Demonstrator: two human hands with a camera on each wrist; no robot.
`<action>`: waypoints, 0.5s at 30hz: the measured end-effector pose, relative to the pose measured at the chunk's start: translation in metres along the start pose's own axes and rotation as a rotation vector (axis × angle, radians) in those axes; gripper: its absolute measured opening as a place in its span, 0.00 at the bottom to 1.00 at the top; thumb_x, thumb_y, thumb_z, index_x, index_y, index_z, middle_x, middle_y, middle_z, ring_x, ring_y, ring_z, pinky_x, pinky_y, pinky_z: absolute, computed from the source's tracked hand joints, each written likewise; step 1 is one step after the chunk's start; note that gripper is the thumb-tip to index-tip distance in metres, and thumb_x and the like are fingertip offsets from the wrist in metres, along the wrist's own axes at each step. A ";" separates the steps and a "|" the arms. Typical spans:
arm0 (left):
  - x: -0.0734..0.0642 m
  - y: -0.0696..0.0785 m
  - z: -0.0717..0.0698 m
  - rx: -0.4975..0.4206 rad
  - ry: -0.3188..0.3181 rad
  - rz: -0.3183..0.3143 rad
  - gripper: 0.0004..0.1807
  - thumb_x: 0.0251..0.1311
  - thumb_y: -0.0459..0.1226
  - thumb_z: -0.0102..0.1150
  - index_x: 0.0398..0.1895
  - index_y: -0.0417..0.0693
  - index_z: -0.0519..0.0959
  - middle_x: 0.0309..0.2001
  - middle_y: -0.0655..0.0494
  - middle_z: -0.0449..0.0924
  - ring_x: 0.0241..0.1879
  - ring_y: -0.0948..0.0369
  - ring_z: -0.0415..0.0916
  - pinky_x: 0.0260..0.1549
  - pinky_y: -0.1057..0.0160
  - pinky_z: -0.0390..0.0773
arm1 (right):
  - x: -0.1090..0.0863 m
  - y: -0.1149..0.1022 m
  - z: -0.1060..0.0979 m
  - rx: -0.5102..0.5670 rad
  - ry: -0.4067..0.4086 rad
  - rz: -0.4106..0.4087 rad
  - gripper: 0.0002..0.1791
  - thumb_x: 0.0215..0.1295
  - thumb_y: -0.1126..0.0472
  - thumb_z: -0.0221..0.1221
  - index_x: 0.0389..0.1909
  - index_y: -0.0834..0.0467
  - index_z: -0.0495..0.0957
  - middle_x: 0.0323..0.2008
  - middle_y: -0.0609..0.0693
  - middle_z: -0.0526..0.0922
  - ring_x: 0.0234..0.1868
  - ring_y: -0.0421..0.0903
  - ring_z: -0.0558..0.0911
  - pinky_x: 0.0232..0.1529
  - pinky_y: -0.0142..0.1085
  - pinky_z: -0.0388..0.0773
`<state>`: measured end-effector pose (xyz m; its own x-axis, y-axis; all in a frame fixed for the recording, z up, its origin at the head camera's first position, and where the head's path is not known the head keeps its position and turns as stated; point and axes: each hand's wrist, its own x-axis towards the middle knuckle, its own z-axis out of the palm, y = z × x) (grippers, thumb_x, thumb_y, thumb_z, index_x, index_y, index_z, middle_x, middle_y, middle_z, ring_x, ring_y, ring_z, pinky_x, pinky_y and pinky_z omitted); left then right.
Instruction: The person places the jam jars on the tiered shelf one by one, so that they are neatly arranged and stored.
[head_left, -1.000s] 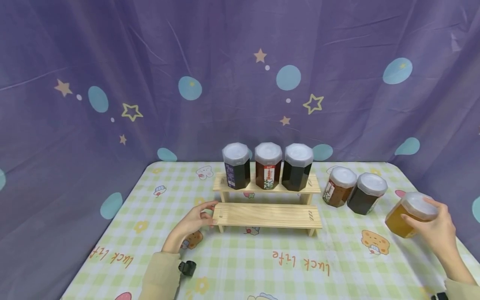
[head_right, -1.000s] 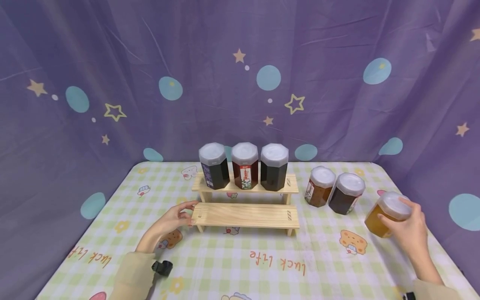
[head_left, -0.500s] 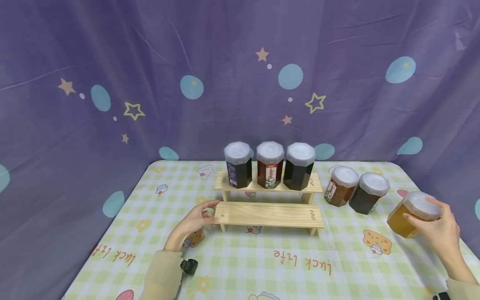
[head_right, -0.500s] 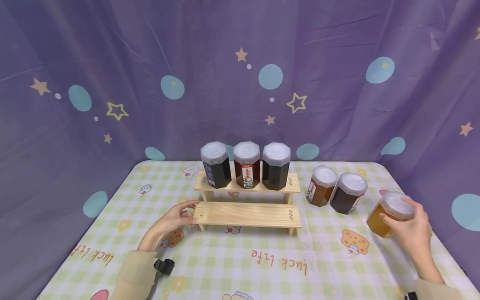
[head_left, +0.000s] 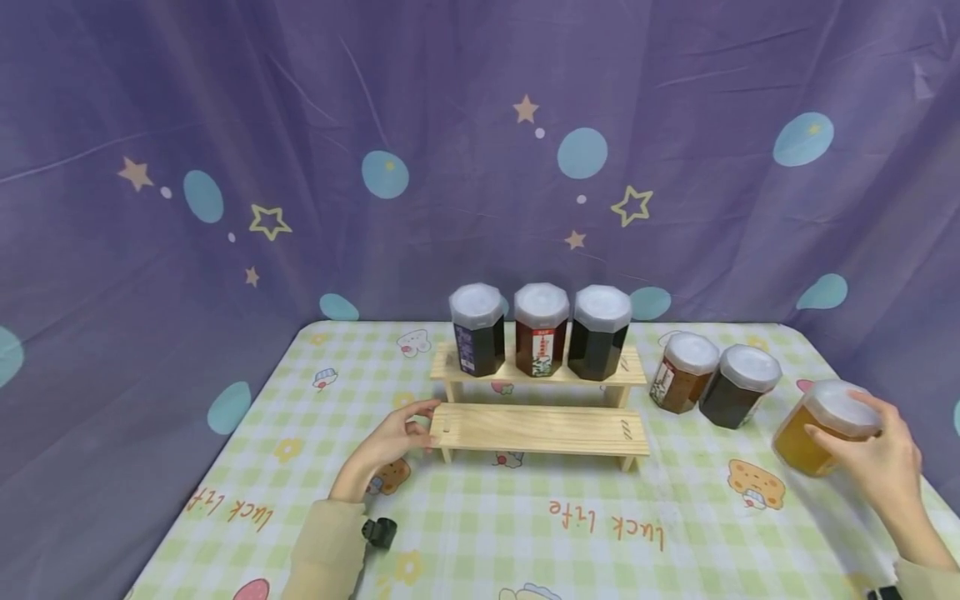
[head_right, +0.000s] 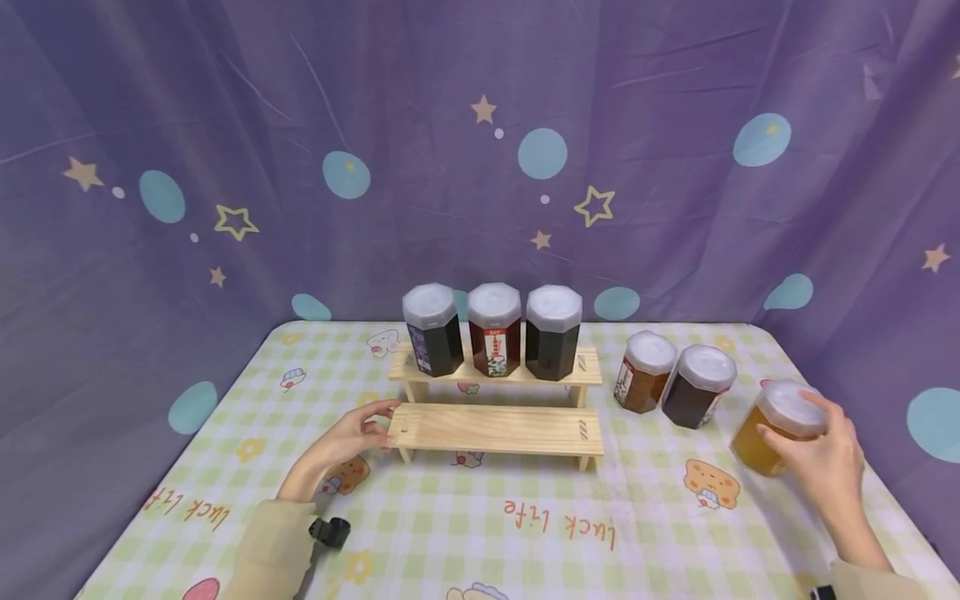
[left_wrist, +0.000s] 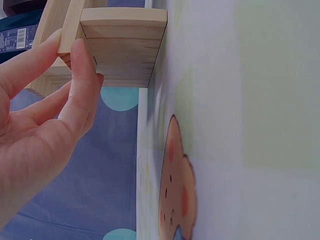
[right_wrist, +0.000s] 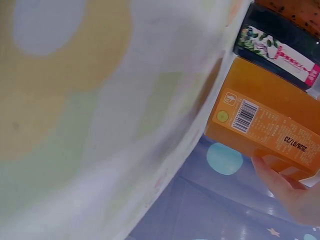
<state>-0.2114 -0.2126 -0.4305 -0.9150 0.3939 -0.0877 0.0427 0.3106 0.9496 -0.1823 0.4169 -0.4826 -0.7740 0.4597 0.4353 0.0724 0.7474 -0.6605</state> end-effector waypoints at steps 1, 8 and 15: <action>0.000 0.000 0.000 0.003 0.002 0.001 0.34 0.53 0.27 0.55 0.63 0.30 0.54 0.52 0.34 0.60 0.29 0.59 0.74 0.31 0.52 0.74 | 0.003 0.008 0.003 -0.006 0.005 -0.010 0.46 0.37 0.56 0.71 0.62 0.46 0.62 0.56 0.65 0.66 0.51 0.63 0.65 0.45 0.54 0.58; -0.001 0.000 0.000 0.001 0.001 0.006 0.34 0.53 0.26 0.55 0.63 0.30 0.54 0.52 0.34 0.60 0.29 0.60 0.74 0.32 0.52 0.75 | 0.010 0.022 0.004 -0.033 -0.027 -0.044 0.48 0.33 0.51 0.72 0.61 0.42 0.62 0.59 0.63 0.63 0.53 0.62 0.65 0.41 0.48 0.60; -0.002 0.001 -0.001 -0.010 -0.009 0.017 0.34 0.53 0.26 0.55 0.63 0.29 0.53 0.52 0.33 0.59 0.28 0.61 0.73 0.31 0.51 0.75 | -0.008 -0.035 -0.016 -0.015 -0.072 -0.059 0.45 0.38 0.55 0.71 0.62 0.47 0.62 0.60 0.64 0.62 0.49 0.64 0.67 0.39 0.46 0.63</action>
<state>-0.2101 -0.2137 -0.4296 -0.9103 0.4072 -0.0745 0.0541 0.2956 0.9538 -0.1684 0.3951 -0.4531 -0.8206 0.3793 0.4276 0.0343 0.7794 -0.6256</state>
